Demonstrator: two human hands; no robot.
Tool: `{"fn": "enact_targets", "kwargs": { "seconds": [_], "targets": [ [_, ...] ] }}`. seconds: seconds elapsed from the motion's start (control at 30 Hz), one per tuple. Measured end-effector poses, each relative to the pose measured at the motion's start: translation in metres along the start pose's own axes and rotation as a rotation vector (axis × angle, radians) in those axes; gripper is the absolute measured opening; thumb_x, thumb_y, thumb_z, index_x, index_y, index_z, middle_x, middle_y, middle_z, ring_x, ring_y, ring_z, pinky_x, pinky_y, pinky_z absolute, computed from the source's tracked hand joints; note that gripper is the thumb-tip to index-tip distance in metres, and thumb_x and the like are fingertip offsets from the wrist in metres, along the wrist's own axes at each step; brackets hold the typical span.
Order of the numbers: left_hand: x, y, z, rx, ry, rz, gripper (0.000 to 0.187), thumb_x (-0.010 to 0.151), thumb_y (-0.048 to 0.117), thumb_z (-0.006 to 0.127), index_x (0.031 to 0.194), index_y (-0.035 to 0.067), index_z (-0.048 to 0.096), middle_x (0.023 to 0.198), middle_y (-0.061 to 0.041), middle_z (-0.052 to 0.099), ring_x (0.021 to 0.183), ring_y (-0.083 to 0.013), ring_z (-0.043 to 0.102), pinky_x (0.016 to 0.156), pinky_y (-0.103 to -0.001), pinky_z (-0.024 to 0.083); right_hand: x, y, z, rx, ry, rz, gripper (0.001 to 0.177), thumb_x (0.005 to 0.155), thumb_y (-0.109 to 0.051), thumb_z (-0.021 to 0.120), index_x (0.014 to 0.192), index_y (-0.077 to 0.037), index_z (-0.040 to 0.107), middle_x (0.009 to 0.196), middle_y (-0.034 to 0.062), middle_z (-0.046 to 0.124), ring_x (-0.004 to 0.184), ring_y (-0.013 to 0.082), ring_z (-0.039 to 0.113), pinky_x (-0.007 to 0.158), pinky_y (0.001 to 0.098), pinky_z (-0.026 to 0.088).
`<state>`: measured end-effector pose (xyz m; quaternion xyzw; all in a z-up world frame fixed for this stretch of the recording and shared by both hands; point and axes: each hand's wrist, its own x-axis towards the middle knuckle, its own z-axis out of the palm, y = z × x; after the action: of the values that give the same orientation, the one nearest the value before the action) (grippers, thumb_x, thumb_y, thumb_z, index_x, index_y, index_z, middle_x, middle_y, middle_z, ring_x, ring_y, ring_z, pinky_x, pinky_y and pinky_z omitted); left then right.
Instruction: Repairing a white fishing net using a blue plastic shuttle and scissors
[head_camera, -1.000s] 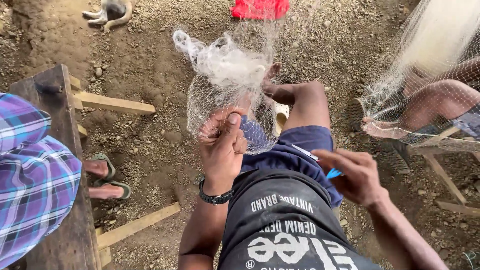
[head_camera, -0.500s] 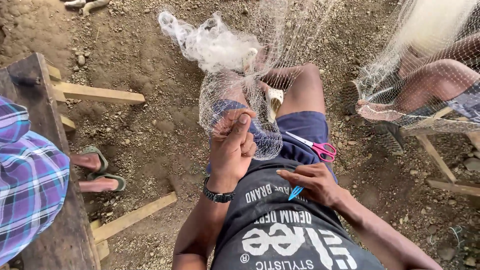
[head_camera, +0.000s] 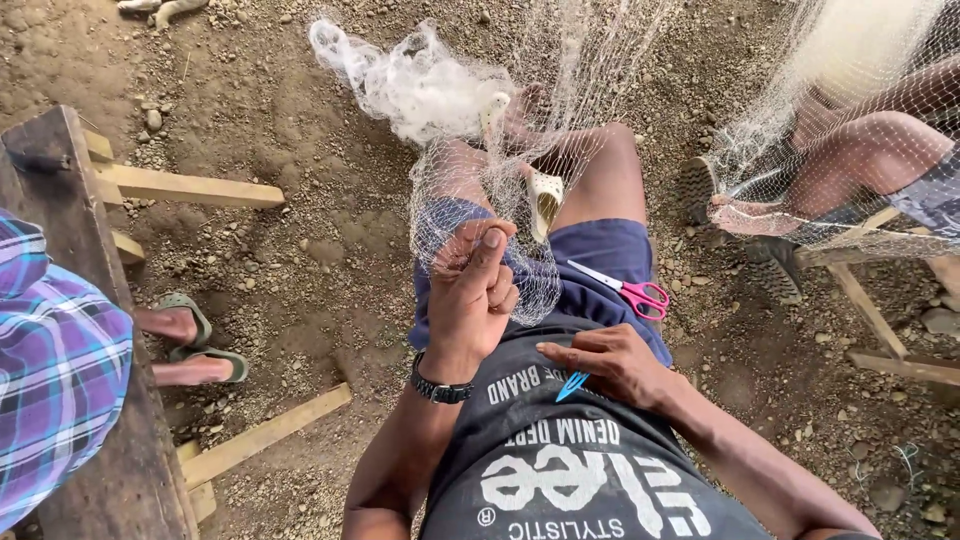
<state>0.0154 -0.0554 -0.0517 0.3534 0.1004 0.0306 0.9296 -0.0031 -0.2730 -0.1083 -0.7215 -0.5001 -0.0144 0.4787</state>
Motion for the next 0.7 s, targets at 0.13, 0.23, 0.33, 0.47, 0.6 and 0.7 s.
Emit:
{"fn": "enact_targets", "kwargs": {
  "seconds": [0.13,0.23,0.33,0.47,0.6,0.7],
  "targets": [
    [0.001,-0.003,-0.004,0.006,-0.015,0.002,0.013,0.101,0.015,0.066,0.108,0.004,0.069,0.055,0.008,0.022,0.04,-0.0012,0.026,0.038,-0.018,0.023,-0.005,0.005,0.0,-0.021,-0.005,0.004,0.033,0.101,-0.017,0.052,0.123,-0.003,0.072,0.069,0.0068,0.053,0.052,0.0302,0.059,0.046,0.0376,0.051],
    [0.002,0.002,-0.008,0.096,-0.047,0.02,0.017,0.097,0.016,0.071,0.108,0.003,0.071,0.051,0.007,0.031,0.038,-0.0012,0.03,0.036,-0.018,0.027,-0.014,0.01,-0.003,-0.031,0.001,0.015,0.034,0.1,-0.018,0.054,0.125,-0.004,0.072,0.069,0.0065,0.054,0.052,0.0302,0.06,0.046,0.0388,0.052],
    [0.0,0.011,-0.018,0.266,-0.104,0.067,0.027,0.088,0.016,0.08,0.109,0.0,0.073,0.048,0.004,0.043,0.037,-0.0016,0.038,0.036,-0.017,0.032,-0.022,0.01,-0.007,-0.04,0.005,0.038,0.035,0.098,-0.018,0.056,0.125,-0.004,0.073,0.069,0.006,0.056,0.052,0.0298,0.061,0.046,0.04,0.052],
    [0.003,0.018,-0.023,0.442,-0.14,0.175,0.031,0.081,0.009,0.086,0.109,-0.001,0.075,0.049,-0.003,0.049,0.042,-0.0017,0.04,0.043,-0.016,0.034,-0.02,-0.003,-0.014,-0.027,0.006,0.032,0.036,0.099,-0.021,0.054,0.124,-0.004,0.073,0.069,0.0031,0.057,0.051,0.025,0.06,0.045,0.0357,0.052],
    [0.008,0.017,-0.047,-0.086,-0.309,-0.013,0.017,0.092,0.0,0.063,0.106,-0.01,0.067,0.071,-0.015,0.052,0.075,-0.0223,0.046,0.076,-0.035,0.033,0.002,-0.032,-0.024,-0.051,-0.001,-0.021,0.034,0.098,-0.017,0.054,0.123,-0.004,0.073,0.068,0.0049,0.057,0.05,0.0257,0.061,0.045,0.0359,0.052],
    [0.014,0.014,-0.07,-0.888,-0.544,-0.322,0.028,0.108,-0.013,0.029,0.102,-0.023,0.054,0.104,-0.033,0.057,0.126,-0.0529,0.055,0.125,-0.062,0.031,0.041,-0.071,-0.036,-0.147,-0.232,-0.046,0.042,0.103,-0.006,0.042,0.144,-0.003,0.053,0.072,-0.0003,0.041,0.054,0.0158,0.043,0.046,0.0353,0.038]
  ]
}}
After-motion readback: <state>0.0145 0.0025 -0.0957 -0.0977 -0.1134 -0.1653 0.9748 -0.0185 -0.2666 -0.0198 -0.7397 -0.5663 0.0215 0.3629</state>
